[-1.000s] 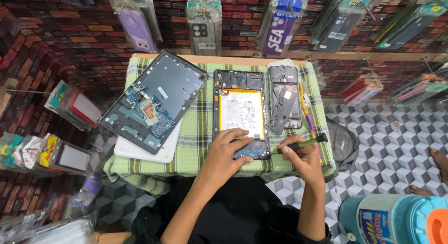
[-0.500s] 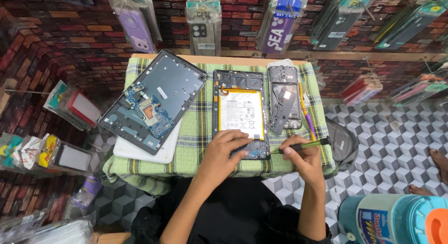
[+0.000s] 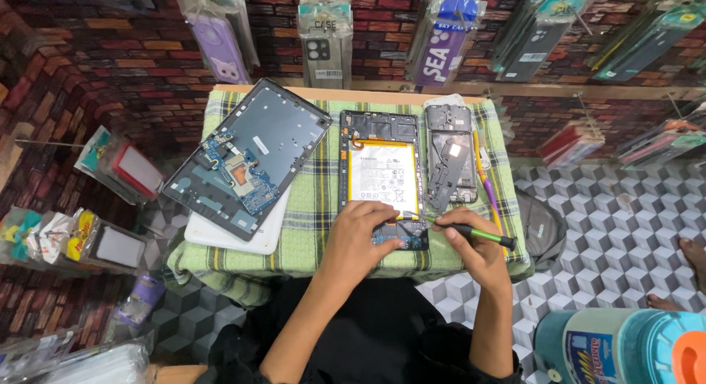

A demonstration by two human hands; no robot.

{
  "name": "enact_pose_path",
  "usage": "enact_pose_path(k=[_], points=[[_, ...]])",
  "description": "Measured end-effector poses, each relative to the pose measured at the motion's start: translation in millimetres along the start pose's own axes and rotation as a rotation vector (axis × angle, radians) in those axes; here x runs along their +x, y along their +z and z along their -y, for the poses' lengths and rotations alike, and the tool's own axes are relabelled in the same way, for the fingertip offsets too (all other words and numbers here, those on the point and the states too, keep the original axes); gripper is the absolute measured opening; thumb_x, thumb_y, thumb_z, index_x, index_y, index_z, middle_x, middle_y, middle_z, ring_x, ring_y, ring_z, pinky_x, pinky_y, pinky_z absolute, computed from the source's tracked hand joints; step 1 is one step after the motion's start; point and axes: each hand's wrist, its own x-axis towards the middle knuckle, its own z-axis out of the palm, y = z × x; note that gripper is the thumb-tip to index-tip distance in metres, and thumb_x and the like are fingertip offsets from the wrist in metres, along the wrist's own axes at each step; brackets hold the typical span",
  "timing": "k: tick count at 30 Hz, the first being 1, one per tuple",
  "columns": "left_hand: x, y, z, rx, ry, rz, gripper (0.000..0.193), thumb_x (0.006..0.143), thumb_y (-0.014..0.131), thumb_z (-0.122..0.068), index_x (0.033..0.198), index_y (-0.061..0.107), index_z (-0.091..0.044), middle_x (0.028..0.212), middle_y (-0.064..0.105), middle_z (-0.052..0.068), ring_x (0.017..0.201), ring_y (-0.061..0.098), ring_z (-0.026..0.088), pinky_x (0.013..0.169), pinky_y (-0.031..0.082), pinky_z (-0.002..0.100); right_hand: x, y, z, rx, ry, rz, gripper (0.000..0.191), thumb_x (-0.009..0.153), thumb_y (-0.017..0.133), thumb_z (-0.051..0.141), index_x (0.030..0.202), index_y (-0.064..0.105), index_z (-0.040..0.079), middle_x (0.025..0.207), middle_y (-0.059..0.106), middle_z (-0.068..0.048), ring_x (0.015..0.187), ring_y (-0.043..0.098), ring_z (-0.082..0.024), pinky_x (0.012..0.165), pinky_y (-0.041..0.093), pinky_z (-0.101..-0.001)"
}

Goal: The person uses a screwdriver to remove screws from a disassembled tablet, then uses a plastic pry tool to separate internal components. They handle the motherboard and battery area while working on the device.

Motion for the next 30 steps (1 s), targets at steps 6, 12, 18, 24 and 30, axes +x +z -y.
enact_pose_path(k=[6, 12, 18, 24, 30], points=[[5, 1, -4, 0.068, -0.03, -0.015, 0.029, 0.077, 0.085, -0.021, 0.104, 0.08, -0.011, 0.105, 0.075, 0.003, 0.106, 0.064, 0.026, 0.096, 0.05, 0.038, 0, -1, 1, -0.06, 0.04, 0.019, 0.015, 0.097, 0.063, 0.001, 0.11, 0.069, -0.003, 0.1, 0.072, -0.013, 0.095, 0.069, -0.019, 0.085, 0.054, -0.0296], [8, -2, -10, 0.089, -0.015, 0.024, 0.043, 0.064, 0.088, -0.028, 0.099, 0.076, -0.006, 0.102, 0.072, 0.006, 0.101, 0.061, 0.029, 0.09, 0.048, 0.041, 1, 0, 2, -0.022, 0.045, 0.008, 0.014, 0.097, 0.063, 0.002, 0.11, 0.069, -0.002, 0.102, 0.07, -0.012, 0.096, 0.07, -0.018, 0.085, 0.054, -0.0293], [17, 1, -3, 0.114, -0.029, -0.098, 0.014, 0.086, 0.076, -0.018, 0.094, 0.076, -0.007, 0.099, 0.073, 0.006, 0.097, 0.063, 0.028, 0.087, 0.051, 0.04, 1, 1, 3, -0.048, 0.055, 0.007, 0.015, 0.096, 0.064, 0.001, 0.109, 0.07, -0.003, 0.099, 0.071, -0.012, 0.094, 0.069, -0.019, 0.084, 0.053, -0.0297], [18, -22, 13, -0.159, -0.261, -0.011, 0.019, 0.096, 0.064, -0.02, 0.105, 0.077, -0.009, 0.104, 0.075, 0.005, 0.089, 0.072, 0.025, 0.081, 0.056, 0.038, 0, -1, -1, -0.02, 0.03, 0.006, 0.014, 0.097, 0.063, 0.001, 0.11, 0.069, -0.003, 0.101, 0.071, -0.013, 0.096, 0.07, -0.02, 0.086, 0.054, -0.031], [-4, -35, 4, 0.022, -0.007, 0.057, 0.027, 0.087, 0.075, -0.024, 0.105, 0.075, -0.003, 0.123, 0.069, 0.012, 0.124, 0.059, 0.032, 0.103, 0.046, 0.044, -1, -4, -3, -0.055, 0.05, 0.002, 0.013, 0.101, 0.058, 0.002, 0.111, 0.067, -0.002, 0.102, 0.076, -0.014, 0.102, 0.073, -0.023, 0.094, 0.056, -0.0343]])
